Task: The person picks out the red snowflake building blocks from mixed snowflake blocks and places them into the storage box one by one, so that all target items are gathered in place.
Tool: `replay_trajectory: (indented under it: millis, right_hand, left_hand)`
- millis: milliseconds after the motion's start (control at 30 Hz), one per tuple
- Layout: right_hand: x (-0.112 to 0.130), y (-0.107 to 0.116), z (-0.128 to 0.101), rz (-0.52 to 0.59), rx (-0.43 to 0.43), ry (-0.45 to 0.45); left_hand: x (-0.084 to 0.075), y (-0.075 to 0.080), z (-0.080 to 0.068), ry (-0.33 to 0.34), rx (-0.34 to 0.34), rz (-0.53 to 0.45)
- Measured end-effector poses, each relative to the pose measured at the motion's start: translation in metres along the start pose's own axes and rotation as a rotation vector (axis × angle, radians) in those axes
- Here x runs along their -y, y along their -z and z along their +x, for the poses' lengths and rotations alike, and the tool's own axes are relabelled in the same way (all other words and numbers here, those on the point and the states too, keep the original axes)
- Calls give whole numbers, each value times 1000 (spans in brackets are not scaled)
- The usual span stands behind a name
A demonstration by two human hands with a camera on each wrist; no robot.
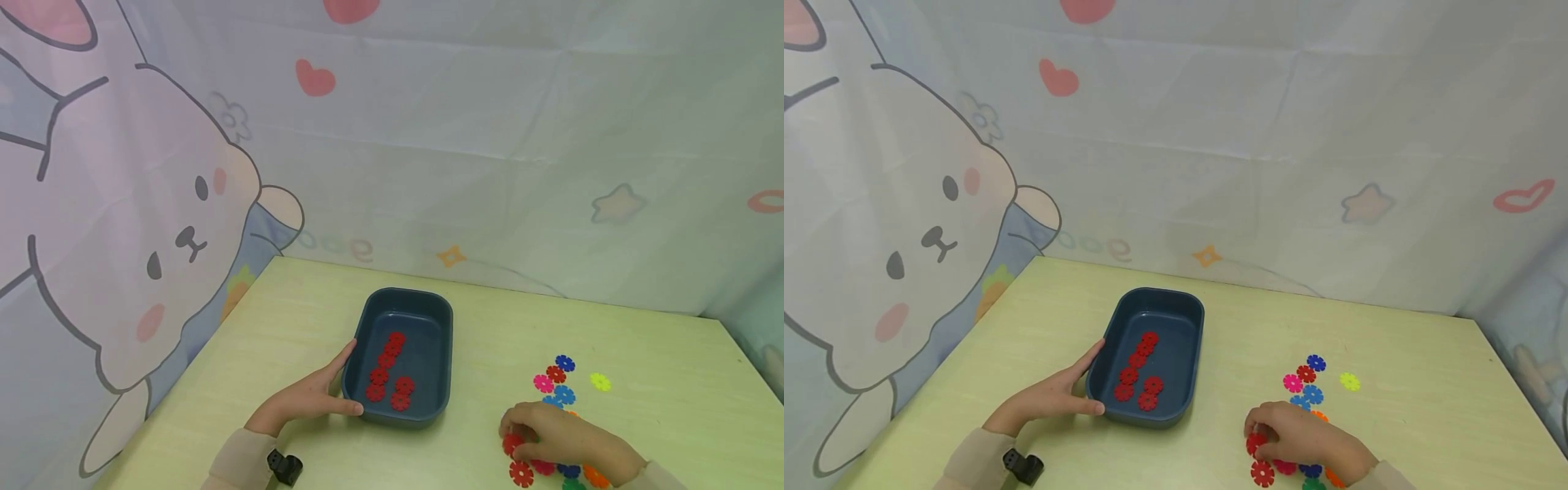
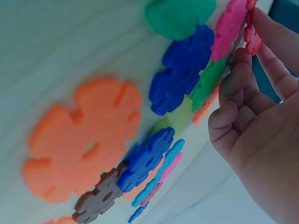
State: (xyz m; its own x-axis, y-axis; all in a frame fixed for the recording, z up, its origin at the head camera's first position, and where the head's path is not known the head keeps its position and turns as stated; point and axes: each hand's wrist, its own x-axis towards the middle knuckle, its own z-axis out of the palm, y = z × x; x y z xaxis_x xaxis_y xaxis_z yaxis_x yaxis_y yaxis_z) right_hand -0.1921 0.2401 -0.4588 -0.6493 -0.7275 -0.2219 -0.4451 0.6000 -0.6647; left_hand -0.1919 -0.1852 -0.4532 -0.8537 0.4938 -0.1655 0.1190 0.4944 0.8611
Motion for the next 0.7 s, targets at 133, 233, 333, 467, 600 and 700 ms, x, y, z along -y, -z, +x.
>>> replay_trajectory:
  millis: [133,233,333,467,600,700]
  right_hand:
    - [-1,0,1,-1,-10,13]
    - [-1,0,2,-6,-11,-2]
    - [-1,1,2,-22,-7,-19]
    - [-3,1,2,-38,-5,-11]
    - [-3,2,1,-42,0,14]
    - [-2,2,-1,-50,6,22]
  left_hand:
    - [0,0,0,-5,3,-3]
    - [0,0,0,-5,2,0]
    - [0,0,0,-2,-1,4]
    - [0,0,0,0,-2,8]
    - [0,0,0,4,0,2]
    - [0,0,0,7,2,-4]
